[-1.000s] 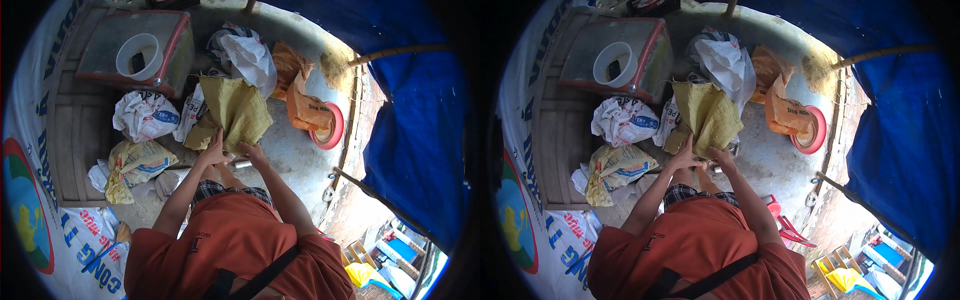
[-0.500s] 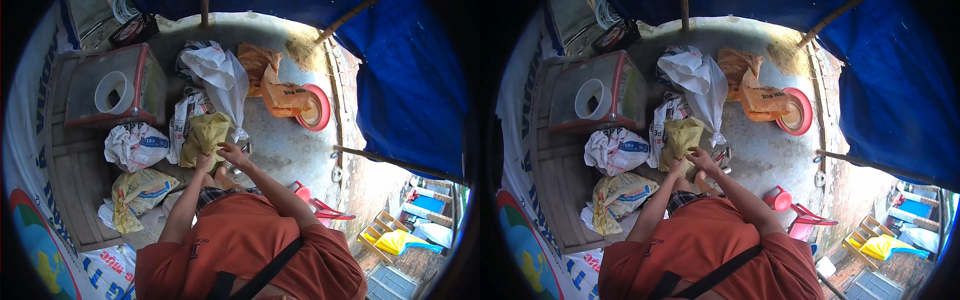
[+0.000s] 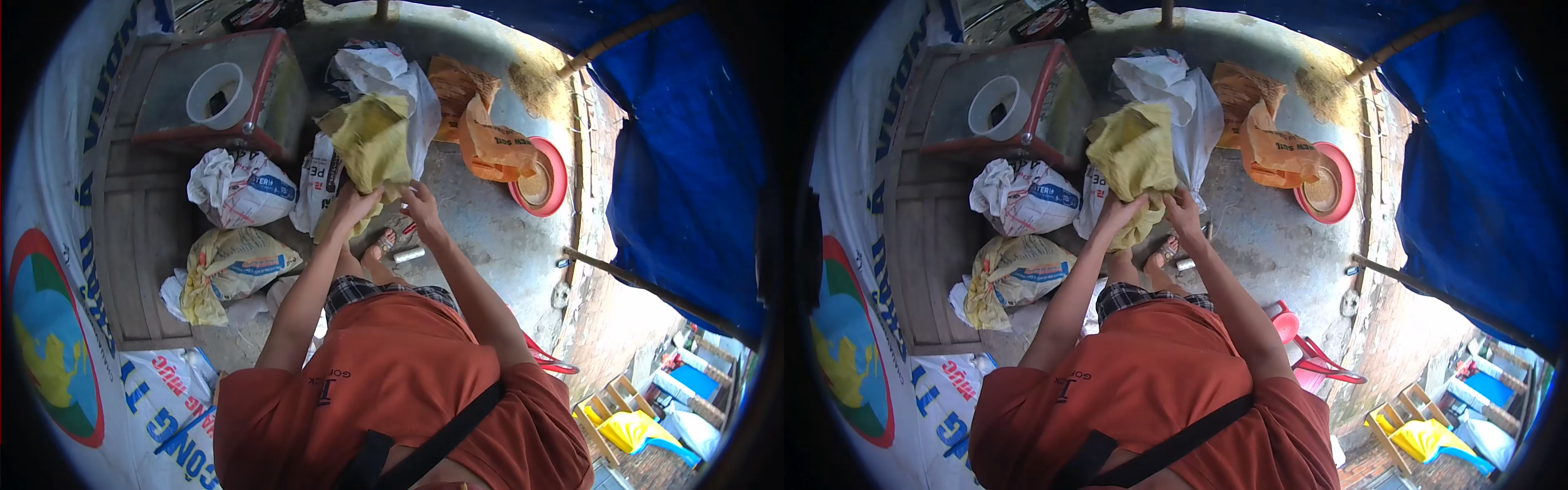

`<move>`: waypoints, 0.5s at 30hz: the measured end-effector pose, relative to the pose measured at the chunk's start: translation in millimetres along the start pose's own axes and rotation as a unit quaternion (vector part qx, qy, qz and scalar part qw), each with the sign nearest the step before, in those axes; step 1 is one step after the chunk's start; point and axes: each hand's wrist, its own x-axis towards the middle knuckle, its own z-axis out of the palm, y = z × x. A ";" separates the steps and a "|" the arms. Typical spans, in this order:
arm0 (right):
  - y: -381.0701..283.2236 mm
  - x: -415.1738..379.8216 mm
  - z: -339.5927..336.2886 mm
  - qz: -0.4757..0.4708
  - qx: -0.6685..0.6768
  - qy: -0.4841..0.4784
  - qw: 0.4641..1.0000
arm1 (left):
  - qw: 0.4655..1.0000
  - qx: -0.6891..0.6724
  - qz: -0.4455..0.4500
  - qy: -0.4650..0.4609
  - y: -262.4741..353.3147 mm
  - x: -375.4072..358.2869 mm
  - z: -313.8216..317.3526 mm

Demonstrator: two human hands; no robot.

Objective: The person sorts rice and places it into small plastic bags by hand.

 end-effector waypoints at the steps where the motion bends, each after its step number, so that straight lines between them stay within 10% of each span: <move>1: 6.1 -0.4 -1.0 0.003 -0.003 -0.015 1.000 | 0.992 0.126 0.010 -0.023 -13.2 -1.6 0.4; 3: 18.4 -4.9 -3.6 0.024 -0.002 0.009 1.000 | 0.990 0.123 0.073 0.002 -80.8 -4.0 10.2; 5: 33.3 -9.3 -7.2 0.050 -0.022 -0.008 0.998 | 0.963 0.255 -0.091 -0.020 -126.5 -16.0 18.1; 15: 38.2 -30.8 20.5 -0.023 -0.034 -0.158 0.987 | 0.980 0.156 -0.119 0.029 -121.7 -53.4 23.8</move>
